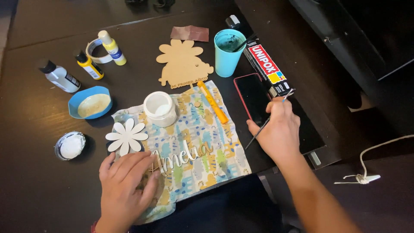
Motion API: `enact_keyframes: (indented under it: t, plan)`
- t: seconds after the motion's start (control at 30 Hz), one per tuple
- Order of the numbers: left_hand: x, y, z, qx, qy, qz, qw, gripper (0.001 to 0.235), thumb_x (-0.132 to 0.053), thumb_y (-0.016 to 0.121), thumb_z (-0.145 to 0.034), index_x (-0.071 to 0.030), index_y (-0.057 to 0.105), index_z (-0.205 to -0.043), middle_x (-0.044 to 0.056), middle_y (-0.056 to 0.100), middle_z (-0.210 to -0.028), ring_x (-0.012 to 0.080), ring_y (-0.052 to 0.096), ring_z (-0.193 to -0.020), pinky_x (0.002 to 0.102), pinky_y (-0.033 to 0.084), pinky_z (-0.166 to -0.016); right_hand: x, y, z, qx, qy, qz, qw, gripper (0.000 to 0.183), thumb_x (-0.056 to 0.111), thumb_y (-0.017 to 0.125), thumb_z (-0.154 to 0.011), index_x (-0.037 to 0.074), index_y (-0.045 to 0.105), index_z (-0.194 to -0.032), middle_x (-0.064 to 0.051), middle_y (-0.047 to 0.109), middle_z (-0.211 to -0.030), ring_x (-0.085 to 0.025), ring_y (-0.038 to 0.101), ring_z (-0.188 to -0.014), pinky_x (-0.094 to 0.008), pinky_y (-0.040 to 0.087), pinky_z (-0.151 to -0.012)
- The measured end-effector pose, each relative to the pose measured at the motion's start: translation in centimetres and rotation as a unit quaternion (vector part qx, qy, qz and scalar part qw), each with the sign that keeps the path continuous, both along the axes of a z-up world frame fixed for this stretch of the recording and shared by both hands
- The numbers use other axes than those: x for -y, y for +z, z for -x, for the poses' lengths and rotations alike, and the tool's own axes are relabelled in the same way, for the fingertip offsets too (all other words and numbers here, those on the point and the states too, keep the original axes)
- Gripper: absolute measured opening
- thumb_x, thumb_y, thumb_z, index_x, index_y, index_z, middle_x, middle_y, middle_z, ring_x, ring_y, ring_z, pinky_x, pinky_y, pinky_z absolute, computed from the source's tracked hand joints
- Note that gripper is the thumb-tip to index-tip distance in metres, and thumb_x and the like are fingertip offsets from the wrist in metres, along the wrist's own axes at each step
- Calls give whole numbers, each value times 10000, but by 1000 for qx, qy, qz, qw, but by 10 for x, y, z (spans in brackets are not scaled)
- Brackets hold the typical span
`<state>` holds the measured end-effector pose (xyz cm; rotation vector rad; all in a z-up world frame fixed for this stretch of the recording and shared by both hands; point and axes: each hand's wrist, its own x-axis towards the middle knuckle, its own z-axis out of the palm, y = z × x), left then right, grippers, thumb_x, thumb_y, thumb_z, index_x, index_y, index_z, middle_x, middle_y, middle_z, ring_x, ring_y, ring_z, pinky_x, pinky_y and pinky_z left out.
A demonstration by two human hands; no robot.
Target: The person paints the cursive name 'Amelia' on a wooden cutout using a small brush and white paint. They dip the brush into a container of paint and carefully apply it to the letters, occasionally checking a reference image on a smartphone.
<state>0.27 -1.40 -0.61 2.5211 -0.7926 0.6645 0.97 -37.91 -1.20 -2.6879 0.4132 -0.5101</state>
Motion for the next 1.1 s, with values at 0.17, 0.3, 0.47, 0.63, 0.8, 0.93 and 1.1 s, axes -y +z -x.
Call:
enact_keyframes:
  t: [0.17, 0.3, 0.47, 0.63, 0.8, 0.93, 1.1]
  plan:
    - [0, 2, 0, 8, -10, 6, 1000, 179, -263, 675, -847, -192, 705, -1008, -18, 704, -1106, 172, 662, -1006, 412, 266, -1099, -2, -3, 26, 2, 13, 40, 999, 536, 339, 835, -671, 79, 497, -995, -112, 535, -1204, -330, 536, -1133, -539, 421, -859]
    - [0, 4, -1, 15, -20, 10, 1000, 175, -241, 676, -854, -200, 712, -1020, -11, 701, -1113, 177, 667, -990, 408, 269, -1088, -12, 11, 51, -73, 15, 9, 997, 587, 375, 875, -669, 62, 506, -1002, -171, 551, -1286, -331, 531, -1248, -569, 407, -924]
    - [0, 2, 0, 17, -23, 13, 1000, 178, -247, 697, -851, -197, 719, -1021, -6, 695, -1125, 187, 665, -998, 417, 272, -1099, -16, 27, 24, -147, -19, 30, 988, 607, 530, 851, -697, 122, 521, -1002, -89, 594, -1007, -330, 573, -1021, -495, 415, -863]
    - [-4, 4, 3, 22, -15, 32, 999, 195, -217, 705, -855, -208, 721, -1049, -10, 695, -1126, 185, 665, -1005, 421, 275, -1111, -22, 27, 8, -170, -34, 57, 983, 579, 554, 803, -736, 119, 544, -1017, -81, 595, -971, -323, 567, -998, -467, 417, -871]
    - [-3, 9, 2, 13, -37, 35, 999, 180, -212, 688, -870, -190, 722, -1045, 8, 697, -1117, 206, 671, -975, 430, 290, -1073, -21, 22, 7, -147, -45, 24, 988, 563, 472, 834, -717, 104, 530, -1015, -119, 586, -993, -368, 563, -993, -483, 421, -860]
    - [-4, 9, 3, 14, -48, 36, 998, 177, -193, 707, -866, -184, 716, -1043, 15, 695, -1130, 211, 676, -982, 430, 283, -1091, -24, 28, 7, -141, -47, 30, 988, 561, 479, 843, -709, 98, 534, -980, -121, 589, -962, -363, 568, -957, -478, 431, -828]
    - [-7, 7, 5, 30, -44, 43, 998, 171, -161, 725, -870, -171, 719, -1040, 14, 683, -1122, 213, 673, -980, 433, 272, -1114, -14, 25, 15, -163, -58, 17, 985, 623, 556, 842, -729, 87, 556, -1021, -104, 609, -1037, -307, 574, -999, -432, 452, -844]
